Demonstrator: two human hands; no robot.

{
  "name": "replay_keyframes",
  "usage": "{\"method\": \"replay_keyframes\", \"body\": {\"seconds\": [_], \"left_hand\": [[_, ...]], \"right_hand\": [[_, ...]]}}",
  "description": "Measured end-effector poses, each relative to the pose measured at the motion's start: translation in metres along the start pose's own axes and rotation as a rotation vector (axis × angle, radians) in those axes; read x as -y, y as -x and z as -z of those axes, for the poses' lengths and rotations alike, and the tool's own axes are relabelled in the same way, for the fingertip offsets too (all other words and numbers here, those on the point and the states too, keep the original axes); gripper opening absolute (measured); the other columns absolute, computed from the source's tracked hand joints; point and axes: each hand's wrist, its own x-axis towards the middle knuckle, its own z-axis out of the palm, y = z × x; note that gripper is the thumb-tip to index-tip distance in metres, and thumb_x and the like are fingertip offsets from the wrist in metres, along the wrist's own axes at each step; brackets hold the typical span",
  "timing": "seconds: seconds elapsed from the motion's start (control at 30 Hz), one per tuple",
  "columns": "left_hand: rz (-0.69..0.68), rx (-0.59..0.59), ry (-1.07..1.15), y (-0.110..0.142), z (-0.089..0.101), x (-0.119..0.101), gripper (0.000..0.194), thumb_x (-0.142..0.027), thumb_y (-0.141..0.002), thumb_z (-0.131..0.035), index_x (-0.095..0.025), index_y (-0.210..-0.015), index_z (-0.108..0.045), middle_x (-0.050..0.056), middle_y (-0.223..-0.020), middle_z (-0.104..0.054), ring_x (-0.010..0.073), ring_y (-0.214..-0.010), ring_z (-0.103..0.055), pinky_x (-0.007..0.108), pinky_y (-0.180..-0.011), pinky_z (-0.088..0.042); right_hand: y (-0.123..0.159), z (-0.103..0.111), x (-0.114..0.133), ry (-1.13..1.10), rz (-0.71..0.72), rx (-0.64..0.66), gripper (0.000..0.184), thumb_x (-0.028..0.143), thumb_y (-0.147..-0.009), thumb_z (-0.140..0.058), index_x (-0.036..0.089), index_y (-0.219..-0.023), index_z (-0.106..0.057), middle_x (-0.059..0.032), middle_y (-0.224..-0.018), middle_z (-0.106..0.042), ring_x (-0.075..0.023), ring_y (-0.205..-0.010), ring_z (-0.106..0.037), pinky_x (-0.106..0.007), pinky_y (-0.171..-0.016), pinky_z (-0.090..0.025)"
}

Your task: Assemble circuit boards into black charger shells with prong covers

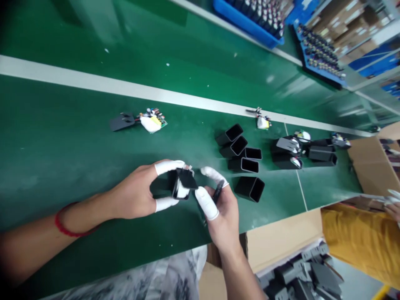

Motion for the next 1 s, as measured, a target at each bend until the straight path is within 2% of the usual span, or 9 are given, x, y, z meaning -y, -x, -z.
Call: {"method": "replay_keyframes", "body": {"seconds": [0.13,0.4,0.5,0.6,0.7,0.77,0.87,0.93,1.0], "left_hand": [[0.062,-0.026,0.212,0.001,-0.001,-0.006,0.060,-0.031,-0.075,-0.078,-0.019,-0.128,-0.054,0.009,-0.122,-0.070,0.0275,-0.109,-0.068,0.038,-0.097,-0.054],[-0.139,0.019,0.053,0.007,0.002,-0.024,0.055,-0.014,-0.076,-0.069,-0.022,-0.127,-0.049,0.008,-0.121,-0.061,0.0253,-0.112,-0.062,0.039,-0.098,-0.051],[-0.225,0.077,-0.027,0.012,0.003,-0.037,0.056,-0.010,-0.076,-0.062,-0.023,-0.127,-0.042,0.009,-0.121,-0.055,0.0236,-0.115,-0.057,0.037,-0.100,-0.050],[-0.212,0.078,-0.053,0.016,-0.001,-0.053,0.056,-0.012,-0.075,-0.060,-0.021,-0.125,-0.036,0.011,-0.120,-0.050,0.0228,-0.107,-0.061,0.037,-0.096,-0.053],[-0.119,0.083,-0.198,0.018,-0.004,-0.063,0.059,-0.023,-0.076,-0.063,-0.017,-0.128,-0.035,0.015,-0.118,-0.054,0.0314,-0.105,-0.063,0.049,-0.093,-0.054],[-0.039,0.101,-0.303,0.019,-0.003,-0.063,0.059,-0.030,-0.077,-0.065,-0.017,-0.127,-0.036,0.016,-0.115,-0.059,0.0360,-0.105,-0.063,0.053,-0.091,-0.053],[0.058,0.110,-0.286,0.023,0.004,-0.057,0.055,-0.033,-0.080,-0.065,-0.021,-0.126,-0.037,0.009,-0.102,-0.062,0.0293,-0.090,-0.067,0.045,-0.077,-0.058],[0.035,0.088,-0.179,0.023,0.009,-0.051,0.056,-0.034,-0.082,-0.068,-0.024,-0.127,-0.036,0.007,-0.105,-0.061,0.0248,-0.089,-0.066,0.039,-0.076,-0.058],[-0.018,0.043,-0.041,0.022,0.011,-0.046,0.060,-0.036,-0.081,-0.072,-0.027,-0.129,-0.036,0.009,-0.121,-0.057,0.0254,-0.105,-0.063,0.040,-0.088,-0.056]], "right_hand": [[0.007,-0.002,0.003,-0.035,0.054,0.015,0.043,0.038,-0.087,-0.071,0.024,-0.126,-0.061,0.0083,-0.060,-0.038,-0.0083,-0.050,-0.032,-0.024,-0.052,-0.036],[0.001,-0.004,0.009,0.147,0.343,0.142,0.052,0.022,-0.076,-0.080,0.030,-0.125,-0.064,-0.0059,-0.111,-0.058,-0.0175,-0.083,-0.058,-0.031,-0.071,-0.052],[-0.005,-0.009,0.010,0.048,0.412,0.156,0.032,0.016,-0.080,-0.076,0.030,-0.108,-0.073,-0.0039,-0.102,-0.061,-0.0206,-0.097,-0.061,-0.033,-0.085,-0.052],[-0.006,-0.019,0.012,-0.065,0.466,0.089,0.024,0.011,-0.084,-0.069,0.029,-0.099,-0.075,-0.0039,-0.099,-0.063,-0.0203,-0.094,-0.064,-0.033,-0.081,-0.053],[0.002,-0.023,0.019,-0.086,0.533,-0.019,0.023,0.010,-0.084,-0.069,0.029,-0.098,-0.075,-0.0048,-0.099,-0.066,-0.0221,-0.093,-0.065,-0.035,-0.079,-0.054],[0.007,-0.020,0.029,-0.167,0.562,-0.202,0.012,0.019,-0.089,-0.067,0.028,-0.093,-0.074,-0.0032,-0.093,-0.067,-0.0211,-0.088,-0.066,-0.035,-0.077,-0.054],[0.008,-0.009,0.048,-0.302,0.612,-0.543,0.016,0.038,-0.095,-0.060,0.027,-0.089,-0.070,-0.0021,-0.087,-0.066,-0.0201,-0.080,-0.067,-0.036,-0.076,-0.055],[0.004,-0.003,0.056,-0.305,0.580,-0.537,0.015,0.041,-0.090,-0.067,0.026,-0.090,-0.070,-0.0033,-0.085,-0.069,-0.0224,-0.079,-0.069,-0.038,-0.072,-0.057],[-0.001,-0.004,0.057,-0.320,0.421,-0.357,0.017,0.039,-0.084,-0.074,0.024,-0.091,-0.072,-0.0045,-0.080,-0.071,-0.0231,-0.073,-0.070,-0.037,-0.064,-0.057]]}}
